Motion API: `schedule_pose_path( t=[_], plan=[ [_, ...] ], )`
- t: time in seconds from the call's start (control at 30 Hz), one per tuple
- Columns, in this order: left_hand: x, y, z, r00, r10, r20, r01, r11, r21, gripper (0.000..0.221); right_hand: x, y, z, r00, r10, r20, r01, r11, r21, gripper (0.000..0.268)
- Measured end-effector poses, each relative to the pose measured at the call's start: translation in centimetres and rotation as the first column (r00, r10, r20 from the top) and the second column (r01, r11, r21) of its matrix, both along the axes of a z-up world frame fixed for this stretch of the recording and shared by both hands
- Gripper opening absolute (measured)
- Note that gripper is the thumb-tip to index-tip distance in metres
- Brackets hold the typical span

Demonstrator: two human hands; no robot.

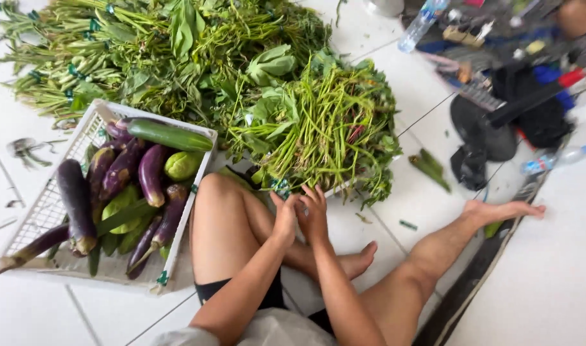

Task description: Gathering, bundling, and trimming leafy greens on a tiled floor.

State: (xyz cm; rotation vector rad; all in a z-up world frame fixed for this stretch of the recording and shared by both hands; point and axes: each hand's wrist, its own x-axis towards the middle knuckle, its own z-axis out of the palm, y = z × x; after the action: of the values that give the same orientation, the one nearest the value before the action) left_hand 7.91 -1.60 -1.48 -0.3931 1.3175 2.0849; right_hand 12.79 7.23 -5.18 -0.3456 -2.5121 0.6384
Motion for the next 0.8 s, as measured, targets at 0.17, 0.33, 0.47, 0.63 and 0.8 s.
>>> schedule_pose_path(
  t=[0.17,0.33,0.47,0.63,0.8],
  plan=[
    [3.6,-1.3,3.2,0.926,-0.333,-0.178,0.295,0.932,-0.210,0.106,-0.7,2.0,-0.6,0.993,0.097,-0.069,-0.108,0.978,-0.177,0.042],
    [7.6,-1.2,-2.6,0.789,-0.363,-0.496,0.326,0.931,-0.163,0.091,-1.5,0.7,0.1,0.983,0.022,-0.183,-0.052,0.986,-0.161,0.047],
    [4.2,-3.0,-0.1,0.428,-0.813,-0.394,0.657,0.579,-0.482,0.092,-1.6,0.9,0.6,0.988,0.026,-0.152,-0.056,0.979,-0.194,0.043],
    [-0.8,-4.0,1.8,0.001,-0.988,-0.156,0.650,0.119,-0.751,0.088,-1.6,2.2,3.4,0.997,0.074,-0.010,-0.074,0.957,-0.282,0.048],
    [-6.4,-6.0,4.4,-0.042,-0.773,-0.633,0.937,0.190,-0.294,0.067,-1.4,4.0,2.2,0.965,-0.260,0.019,0.171,0.579,-0.797,0.024]
  ],
)
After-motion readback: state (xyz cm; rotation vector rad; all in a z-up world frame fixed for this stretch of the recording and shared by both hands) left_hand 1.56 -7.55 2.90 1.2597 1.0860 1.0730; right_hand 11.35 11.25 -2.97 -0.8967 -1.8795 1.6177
